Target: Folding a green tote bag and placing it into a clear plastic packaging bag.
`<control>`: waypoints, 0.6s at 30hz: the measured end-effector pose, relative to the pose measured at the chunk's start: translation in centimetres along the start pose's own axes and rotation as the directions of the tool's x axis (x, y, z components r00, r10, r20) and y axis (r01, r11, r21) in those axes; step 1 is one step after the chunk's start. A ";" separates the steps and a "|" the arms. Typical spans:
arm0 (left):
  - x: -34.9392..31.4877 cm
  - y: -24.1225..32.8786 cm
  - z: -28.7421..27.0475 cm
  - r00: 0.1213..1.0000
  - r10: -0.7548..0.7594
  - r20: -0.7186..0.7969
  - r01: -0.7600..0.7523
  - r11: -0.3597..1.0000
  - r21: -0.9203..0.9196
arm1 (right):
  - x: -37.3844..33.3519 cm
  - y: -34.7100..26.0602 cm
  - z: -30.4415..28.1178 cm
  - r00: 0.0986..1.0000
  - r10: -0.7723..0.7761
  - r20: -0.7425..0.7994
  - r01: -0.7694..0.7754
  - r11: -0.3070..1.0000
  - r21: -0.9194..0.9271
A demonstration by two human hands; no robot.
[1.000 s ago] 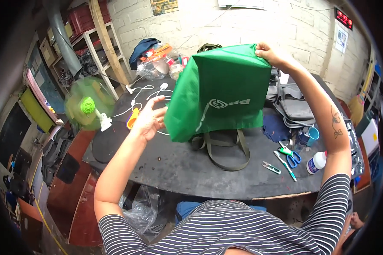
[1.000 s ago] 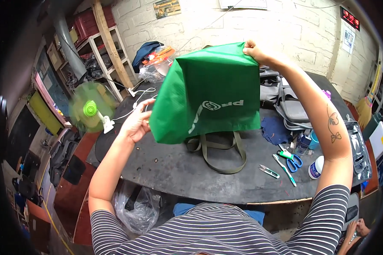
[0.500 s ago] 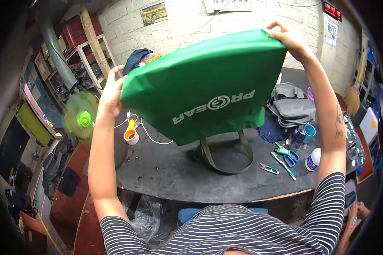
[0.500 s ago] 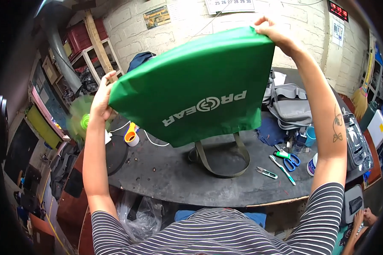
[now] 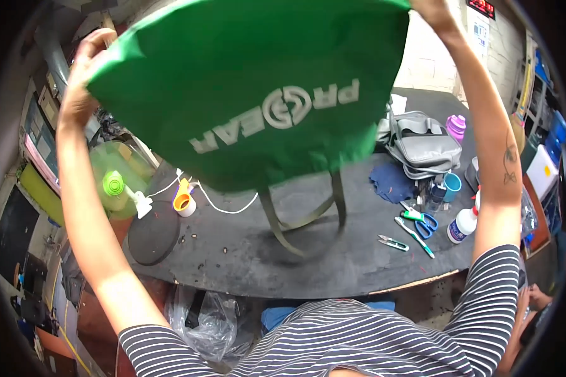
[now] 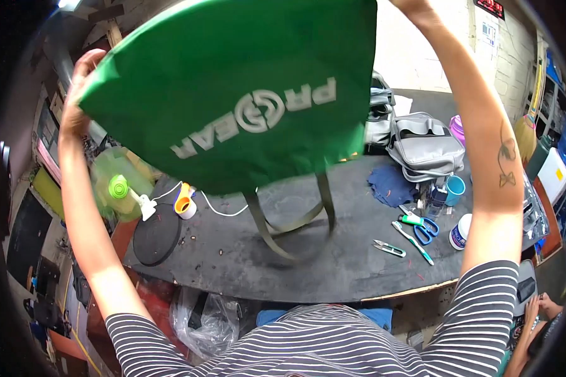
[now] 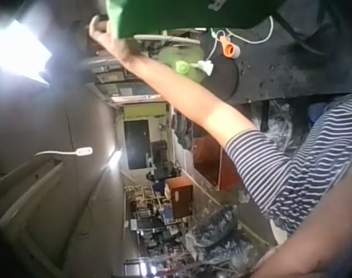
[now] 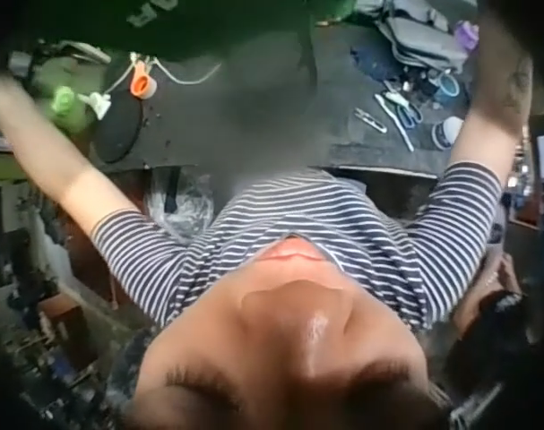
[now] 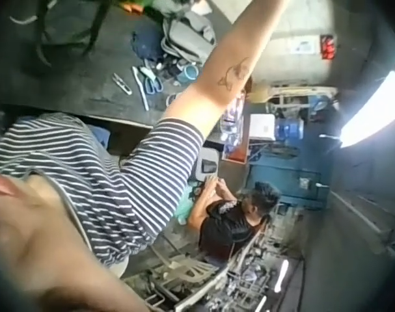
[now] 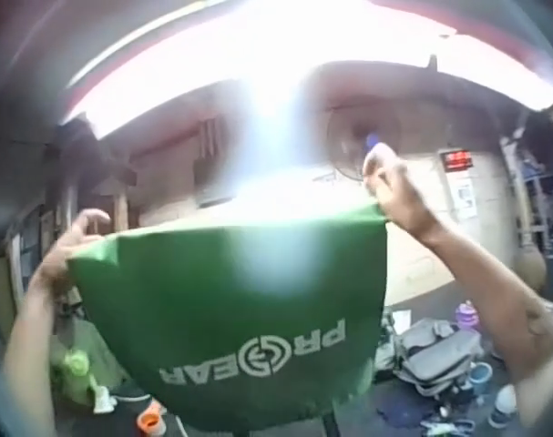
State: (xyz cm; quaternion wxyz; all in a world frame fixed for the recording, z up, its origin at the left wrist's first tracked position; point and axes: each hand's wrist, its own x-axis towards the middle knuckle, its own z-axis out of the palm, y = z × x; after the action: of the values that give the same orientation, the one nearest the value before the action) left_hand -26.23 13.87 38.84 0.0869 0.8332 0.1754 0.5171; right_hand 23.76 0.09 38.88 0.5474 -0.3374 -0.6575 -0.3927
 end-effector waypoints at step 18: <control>-44.0 2.3 18.7 0.616 -0.724 0.311 0.743 0.665 0.076 | -42.5 -20.7 -9.0 0.126 0.747 0.652 -0.959 0.260 -0.113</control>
State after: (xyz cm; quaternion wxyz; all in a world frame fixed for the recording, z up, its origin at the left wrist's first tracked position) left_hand -26.83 -4.37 -5.40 0.3422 0.7566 0.4683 0.3018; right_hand 17.12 -18.13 -5.21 0.4827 -0.6588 -0.5203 0.2494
